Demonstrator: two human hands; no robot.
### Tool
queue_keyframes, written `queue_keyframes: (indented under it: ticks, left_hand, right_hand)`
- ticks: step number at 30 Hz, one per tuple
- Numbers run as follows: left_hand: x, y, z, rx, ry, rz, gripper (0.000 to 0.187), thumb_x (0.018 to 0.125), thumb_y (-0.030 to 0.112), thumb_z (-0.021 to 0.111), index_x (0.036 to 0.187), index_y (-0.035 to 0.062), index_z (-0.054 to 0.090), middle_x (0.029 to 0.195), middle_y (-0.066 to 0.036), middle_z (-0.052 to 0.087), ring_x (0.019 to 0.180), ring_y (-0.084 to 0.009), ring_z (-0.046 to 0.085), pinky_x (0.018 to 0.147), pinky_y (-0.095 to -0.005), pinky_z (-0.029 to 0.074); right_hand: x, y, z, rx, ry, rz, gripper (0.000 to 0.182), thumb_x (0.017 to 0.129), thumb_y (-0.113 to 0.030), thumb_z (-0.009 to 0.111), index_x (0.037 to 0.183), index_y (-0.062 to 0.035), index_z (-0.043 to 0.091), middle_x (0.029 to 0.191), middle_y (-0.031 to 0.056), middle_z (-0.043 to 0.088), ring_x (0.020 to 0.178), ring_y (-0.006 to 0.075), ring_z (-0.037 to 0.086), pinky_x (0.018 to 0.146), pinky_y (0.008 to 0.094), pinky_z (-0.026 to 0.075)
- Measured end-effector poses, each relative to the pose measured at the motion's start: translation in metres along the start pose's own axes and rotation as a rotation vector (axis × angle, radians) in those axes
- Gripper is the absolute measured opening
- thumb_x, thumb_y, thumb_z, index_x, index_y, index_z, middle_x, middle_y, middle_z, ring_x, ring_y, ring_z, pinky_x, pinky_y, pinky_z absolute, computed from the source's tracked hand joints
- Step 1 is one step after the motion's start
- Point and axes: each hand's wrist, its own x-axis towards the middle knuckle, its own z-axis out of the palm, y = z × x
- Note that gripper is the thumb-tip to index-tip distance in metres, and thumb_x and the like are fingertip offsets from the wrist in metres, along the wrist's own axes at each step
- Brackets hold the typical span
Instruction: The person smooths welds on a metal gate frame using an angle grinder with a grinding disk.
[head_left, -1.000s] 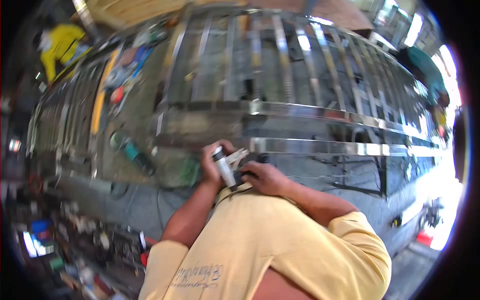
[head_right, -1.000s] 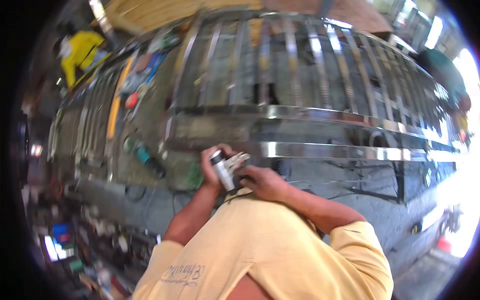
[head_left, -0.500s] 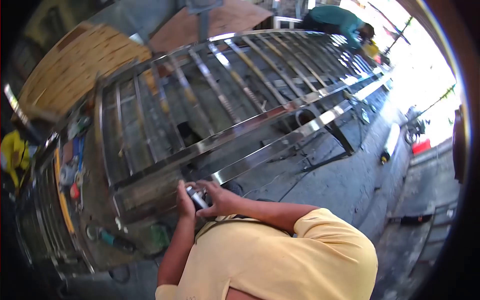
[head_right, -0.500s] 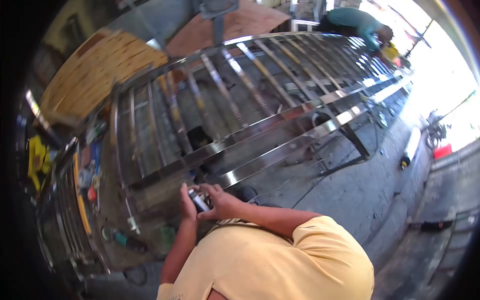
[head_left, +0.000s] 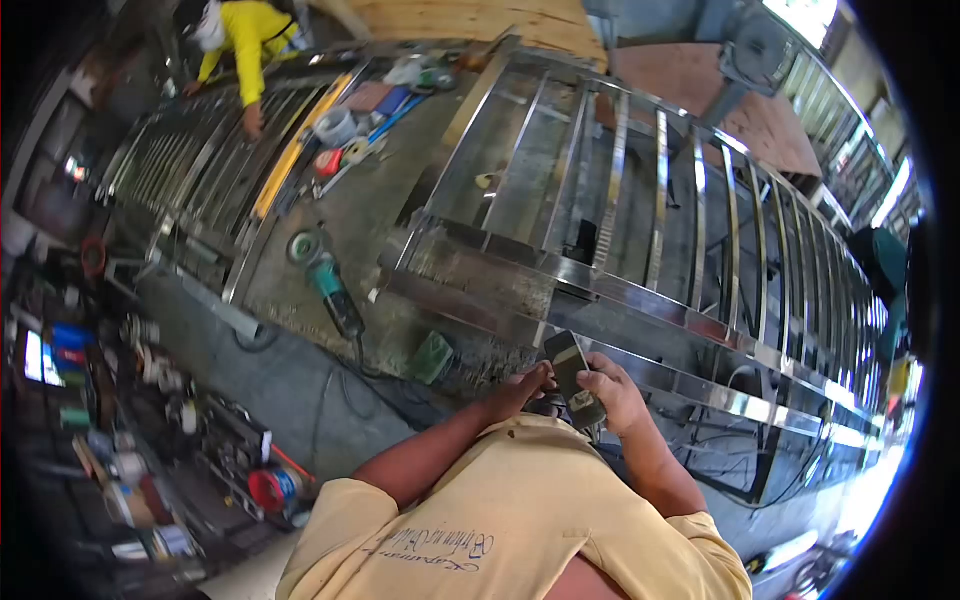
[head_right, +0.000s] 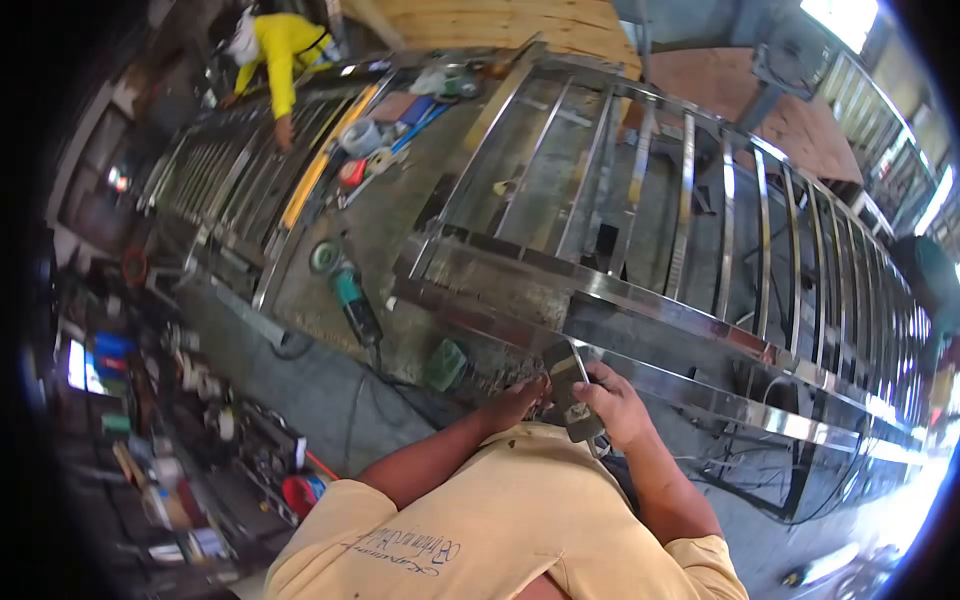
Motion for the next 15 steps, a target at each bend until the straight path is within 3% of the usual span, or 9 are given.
queue_keyframes:
  ticks: [4, 7, 8, 10, 11, 12, 13, 14, 15]
  left_hand:
    - [-0.026, 0.007, 0.001, 0.018, -0.055, 0.314, 0.042, 0.108, 0.041, 0.045, 0.130, 0.0078, 0.056, 0.122, -0.002, 0.058, 0.119, -0.0136, 0.052, 0.108, -0.0330, 0.036]
    - [-0.039, -0.017, -0.009, -0.030, -0.029, 0.281, 0.042, 0.108, 0.040, 0.048, 0.134, 0.0078, 0.056, 0.125, -0.003, 0.059, 0.121, -0.0125, 0.051, 0.106, -0.0306, 0.037]
    - [-0.044, -0.019, -0.013, 0.030, 0.001, 0.257, 0.045, 0.106, 0.041, 0.051, 0.136, 0.0070, 0.055, 0.129, -0.003, 0.058, 0.121, -0.0123, 0.050, 0.104, -0.0297, 0.038]
    - [-0.050, -0.028, -0.001, -0.073, 0.068, 0.146, 0.041, 0.104, 0.045, 0.053, 0.121, 0.0079, 0.060, 0.109, -0.003, 0.059, 0.100, -0.0146, 0.053, 0.092, -0.0329, 0.044]
    - [-0.049, -0.028, -0.004, 0.151, 0.076, 0.132, 0.046, 0.101, 0.050, 0.056, 0.117, 0.0062, 0.062, 0.102, -0.001, 0.059, 0.095, -0.0128, 0.053, 0.086, -0.0321, 0.046]
    - [-0.047, -0.040, -0.007, 0.214, 0.113, 0.183, 0.046, 0.101, 0.049, 0.056, 0.110, 0.0045, 0.064, 0.097, -0.002, 0.058, 0.091, -0.0121, 0.052, 0.084, -0.0321, 0.045]
    - [-0.046, -0.054, -0.012, 0.181, 0.019, 0.281, 0.045, 0.100, 0.047, 0.058, 0.105, 0.0030, 0.064, 0.095, -0.005, 0.058, 0.090, -0.0138, 0.053, 0.082, -0.0339, 0.046]
    - [-0.060, -0.035, -0.005, 0.327, 0.089, 0.177, 0.049, 0.097, 0.048, 0.058, 0.106, 0.0001, 0.062, 0.099, -0.015, 0.065, 0.096, -0.0246, 0.060, 0.085, -0.0418, 0.047]
    - [-0.055, -0.045, -0.010, 0.349, 0.121, 0.202, 0.049, 0.096, 0.047, 0.060, 0.106, -0.0003, 0.063, 0.099, -0.016, 0.065, 0.097, -0.0254, 0.060, 0.085, -0.0423, 0.047]
  right_hand:
    - [0.018, -0.015, 0.023, 0.181, -0.142, 0.031, 0.045, 0.091, -0.032, 0.060, 0.122, 0.0003, 0.058, 0.105, 0.0130, 0.066, 0.093, 0.0208, 0.064, 0.080, 0.0328, 0.053]
    - [0.031, -0.028, 0.041, 0.274, -0.365, 0.143, 0.046, 0.091, -0.034, 0.060, 0.122, 0.0000, 0.058, 0.106, 0.0154, 0.067, 0.087, 0.0233, 0.067, 0.073, 0.0336, 0.055]
    - [0.030, -0.030, 0.052, 0.225, -0.304, 0.121, 0.050, 0.090, -0.039, 0.059, 0.121, -0.0002, 0.059, 0.102, 0.0170, 0.068, 0.082, 0.0248, 0.068, 0.064, 0.0338, 0.055]
    - [0.021, -0.032, 0.071, 0.167, -0.113, 0.069, 0.059, 0.089, -0.046, 0.059, 0.116, 0.0063, 0.061, 0.094, 0.0223, 0.070, 0.058, 0.0275, 0.064, 0.051, 0.0354, 0.051]
    - [0.023, -0.035, 0.069, 0.121, -0.213, -0.023, 0.062, 0.087, -0.049, 0.059, 0.110, 0.0081, 0.064, 0.090, 0.0222, 0.070, 0.057, 0.0277, 0.063, 0.048, 0.0364, 0.048]
    - [0.029, -0.035, 0.061, 0.141, -0.284, 0.026, 0.068, 0.086, -0.054, 0.057, 0.109, 0.0097, 0.064, 0.087, 0.0217, 0.070, 0.055, 0.0253, 0.061, 0.046, 0.0365, 0.046]
    - [0.026, -0.040, 0.070, 0.110, -0.234, -0.069, 0.072, 0.085, -0.057, 0.057, 0.107, 0.0111, 0.064, 0.082, 0.0203, 0.070, 0.053, 0.0228, 0.058, 0.046, 0.0353, 0.044]
    - [0.025, -0.054, 0.078, 0.172, -0.365, -0.059, 0.073, 0.087, -0.059, 0.056, 0.105, 0.0109, 0.065, 0.079, 0.0180, 0.068, 0.052, 0.0204, 0.056, 0.043, 0.0330, 0.043]
    - [0.023, -0.065, 0.079, 0.196, -0.419, -0.097, 0.067, 0.088, -0.052, 0.056, 0.108, 0.0117, 0.061, 0.090, 0.0239, 0.068, 0.048, 0.0202, 0.054, 0.037, 0.0329, 0.038]
